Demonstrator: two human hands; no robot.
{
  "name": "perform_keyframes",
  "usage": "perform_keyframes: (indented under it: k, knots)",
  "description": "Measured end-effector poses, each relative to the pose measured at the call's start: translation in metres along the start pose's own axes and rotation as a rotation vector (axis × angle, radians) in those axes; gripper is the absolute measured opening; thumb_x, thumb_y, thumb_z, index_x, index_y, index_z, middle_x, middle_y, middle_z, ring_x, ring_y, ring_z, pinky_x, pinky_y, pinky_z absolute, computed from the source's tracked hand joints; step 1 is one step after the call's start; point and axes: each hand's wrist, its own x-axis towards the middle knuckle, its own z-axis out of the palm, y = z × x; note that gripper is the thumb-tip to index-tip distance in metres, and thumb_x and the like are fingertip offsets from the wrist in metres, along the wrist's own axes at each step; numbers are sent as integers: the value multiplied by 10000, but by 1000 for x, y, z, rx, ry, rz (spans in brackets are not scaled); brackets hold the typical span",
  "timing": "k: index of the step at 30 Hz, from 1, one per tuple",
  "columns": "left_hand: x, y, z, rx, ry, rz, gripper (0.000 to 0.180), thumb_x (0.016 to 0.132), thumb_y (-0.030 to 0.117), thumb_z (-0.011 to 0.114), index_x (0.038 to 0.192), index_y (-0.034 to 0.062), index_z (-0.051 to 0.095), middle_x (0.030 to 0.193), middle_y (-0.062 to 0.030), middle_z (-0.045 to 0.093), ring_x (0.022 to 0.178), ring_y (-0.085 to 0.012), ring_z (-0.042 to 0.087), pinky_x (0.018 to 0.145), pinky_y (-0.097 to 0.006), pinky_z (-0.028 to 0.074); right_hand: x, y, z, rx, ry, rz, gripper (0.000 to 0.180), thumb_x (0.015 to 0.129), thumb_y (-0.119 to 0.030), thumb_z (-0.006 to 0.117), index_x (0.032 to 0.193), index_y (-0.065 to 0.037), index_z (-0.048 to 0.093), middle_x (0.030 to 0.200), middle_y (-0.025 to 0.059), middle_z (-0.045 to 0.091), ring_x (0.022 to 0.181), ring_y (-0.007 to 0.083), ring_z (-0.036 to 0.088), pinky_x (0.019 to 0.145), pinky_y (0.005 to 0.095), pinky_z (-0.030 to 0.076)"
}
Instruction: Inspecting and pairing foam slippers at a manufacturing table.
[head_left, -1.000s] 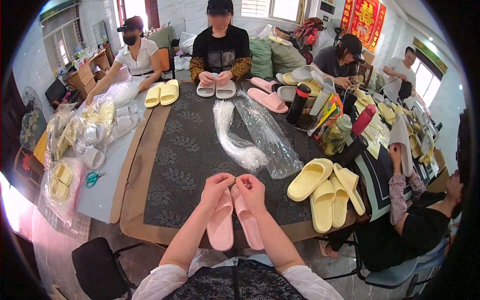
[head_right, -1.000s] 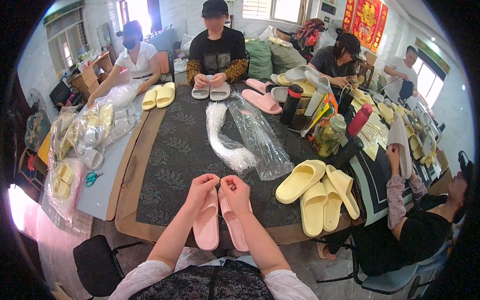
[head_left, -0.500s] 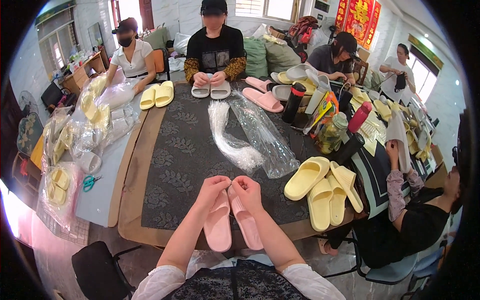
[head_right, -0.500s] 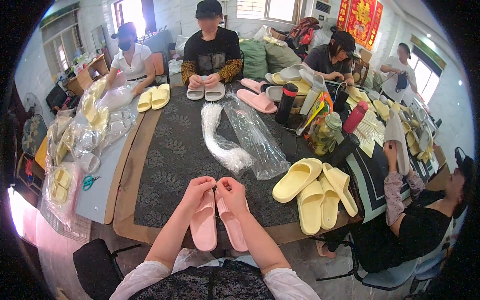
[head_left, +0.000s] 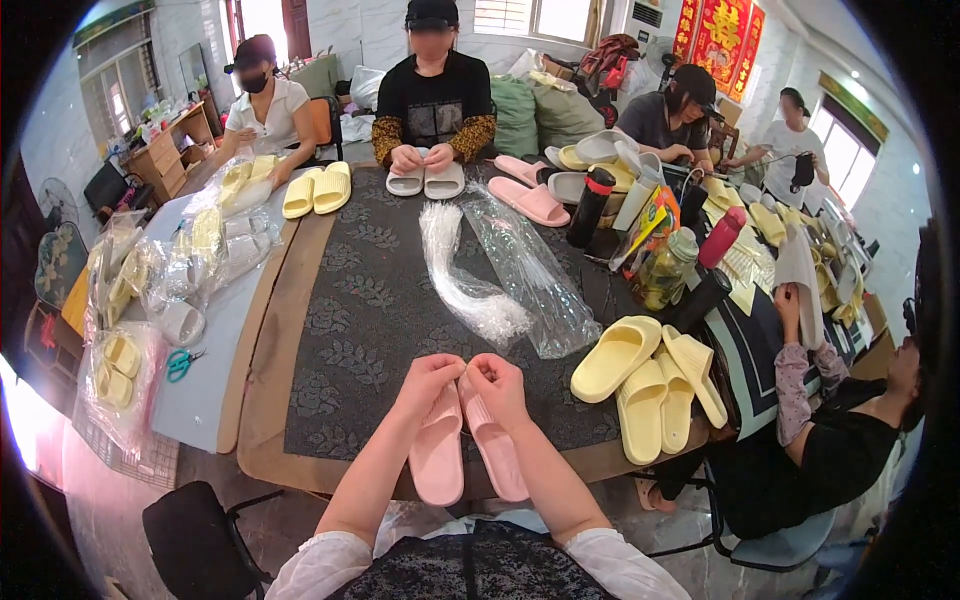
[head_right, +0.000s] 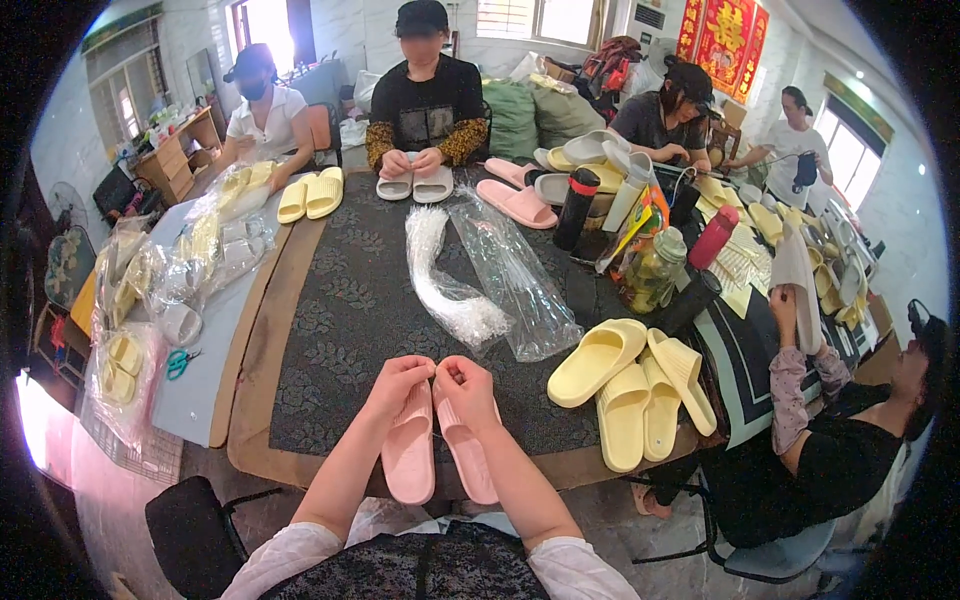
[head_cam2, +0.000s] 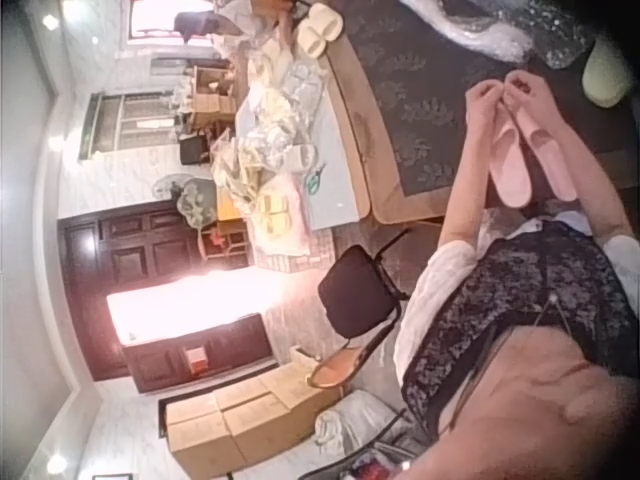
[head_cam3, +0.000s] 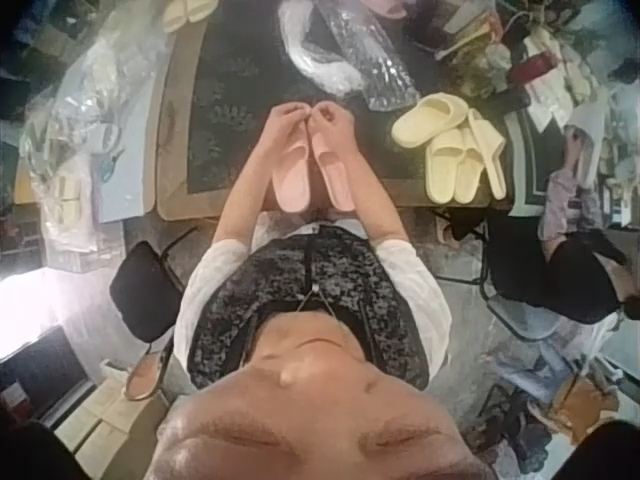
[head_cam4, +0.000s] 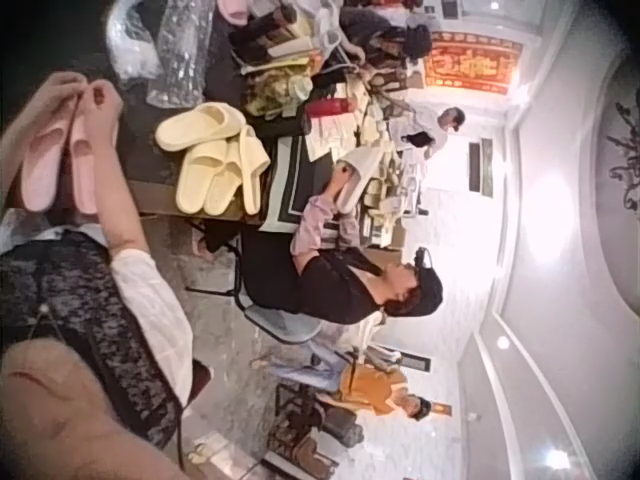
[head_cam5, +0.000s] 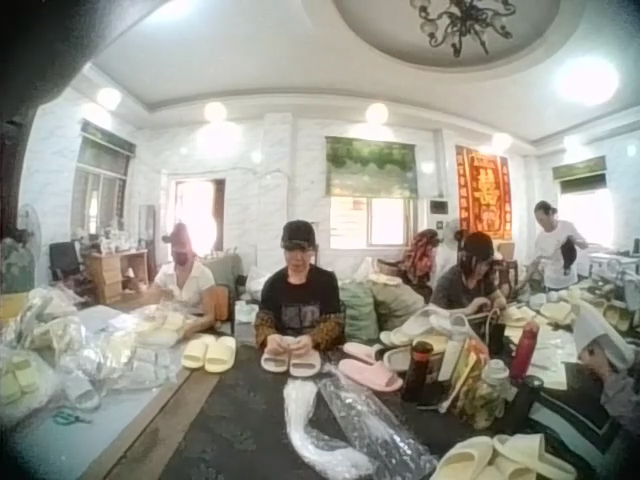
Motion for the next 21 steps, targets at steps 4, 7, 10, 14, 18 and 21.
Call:
perform_keyframes:
  k: [4,7,10,14,18,21]
  knots:
    - [5,-4,-5,49,-13,23,141,859,125,644,934,12,683,817,9,646,709,-62,564,620,-210,444,1,2,0,-23,-12,-8,73,866,-82,637,875,-12,655,722,-57,583,638,16,487,584,193,411]
    - [7,-6,-7,95,-11,22,147,863,133,644,935,12,683,825,7,648,712,-59,560,619,-208,439,1,4,-2,-25,-10,-35,72,868,-85,642,879,-15,658,736,-53,590,652,17,491,593,195,415]
    - [5,-3,-3,122,-6,35,148,870,142,639,936,16,681,829,15,642,715,-50,549,613,-202,427,3,5,-1,-15,13,8,79,868,-91,651,891,-17,662,751,-52,597,664,17,493,603,194,419]
    - [6,-9,-2,6,-2,110,145,890,159,628,933,26,667,810,39,613,710,-36,523,608,-190,408,3,4,2,3,39,4,83,868,-92,656,904,-18,667,755,-56,598,658,12,481,590,189,411]
    - [8,-14,-5,-101,63,113,147,898,171,625,931,32,657,791,47,592,709,-31,514,616,-188,403,3,0,3,-89,55,29,82,865,-91,661,909,-23,670,755,-57,602,644,2,464,568,180,390]
    - [8,-13,1,-29,79,110,131,905,157,618,922,31,651,785,52,583,719,-29,509,631,-187,403,4,7,1,-81,70,30,78,862,-90,663,910,-29,671,756,-57,603,645,-1,462,564,178,383]
